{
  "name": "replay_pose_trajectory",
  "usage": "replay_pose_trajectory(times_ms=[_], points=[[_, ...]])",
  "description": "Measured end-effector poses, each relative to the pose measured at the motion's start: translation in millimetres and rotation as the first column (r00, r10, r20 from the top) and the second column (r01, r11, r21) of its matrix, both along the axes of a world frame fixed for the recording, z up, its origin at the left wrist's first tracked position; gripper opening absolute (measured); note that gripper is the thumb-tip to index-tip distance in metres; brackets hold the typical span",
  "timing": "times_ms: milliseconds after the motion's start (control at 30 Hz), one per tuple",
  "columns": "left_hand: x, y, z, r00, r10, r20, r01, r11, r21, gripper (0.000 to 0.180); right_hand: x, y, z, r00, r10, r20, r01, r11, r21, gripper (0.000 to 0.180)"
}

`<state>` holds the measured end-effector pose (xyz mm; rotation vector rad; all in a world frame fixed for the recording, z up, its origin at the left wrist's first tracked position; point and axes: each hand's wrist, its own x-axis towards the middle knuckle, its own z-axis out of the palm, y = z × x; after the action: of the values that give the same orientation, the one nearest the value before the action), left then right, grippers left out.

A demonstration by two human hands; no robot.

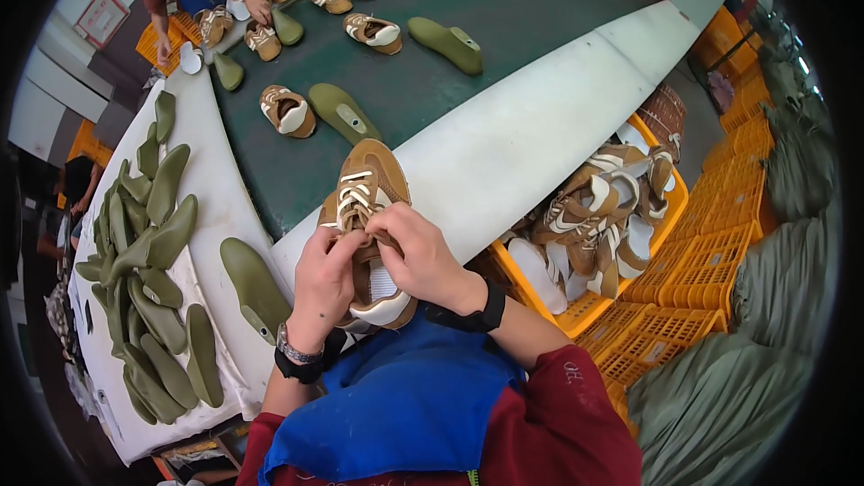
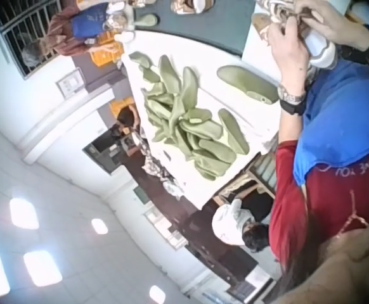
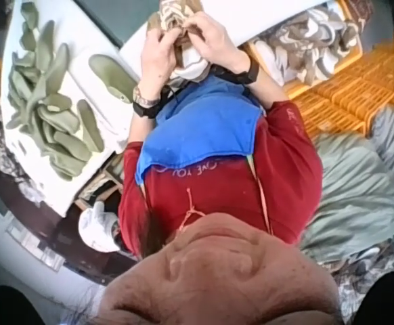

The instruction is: Sort shoes and shoe lasts on an assembly line conveyor belt.

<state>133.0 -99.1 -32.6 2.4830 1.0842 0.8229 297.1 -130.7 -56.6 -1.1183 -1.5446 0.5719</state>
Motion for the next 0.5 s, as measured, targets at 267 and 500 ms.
replay_pose_trajectory(times_ms=[267, 500], points=[[-7, -5, -15, 0.976, -0.214, 0.034, 0.216, 0.975, -0.057, 0.025, 25, 5, -30, 0.872, -0.167, -0.460, 0.066, 0.972, -0.227, 0.031], [-60, -14, -23, 0.988, 0.121, -0.097, -0.132, 0.984, -0.118, 0.053, 81, 12, -62, 0.984, -0.105, 0.143, 0.135, 0.966, -0.220, 0.043]])
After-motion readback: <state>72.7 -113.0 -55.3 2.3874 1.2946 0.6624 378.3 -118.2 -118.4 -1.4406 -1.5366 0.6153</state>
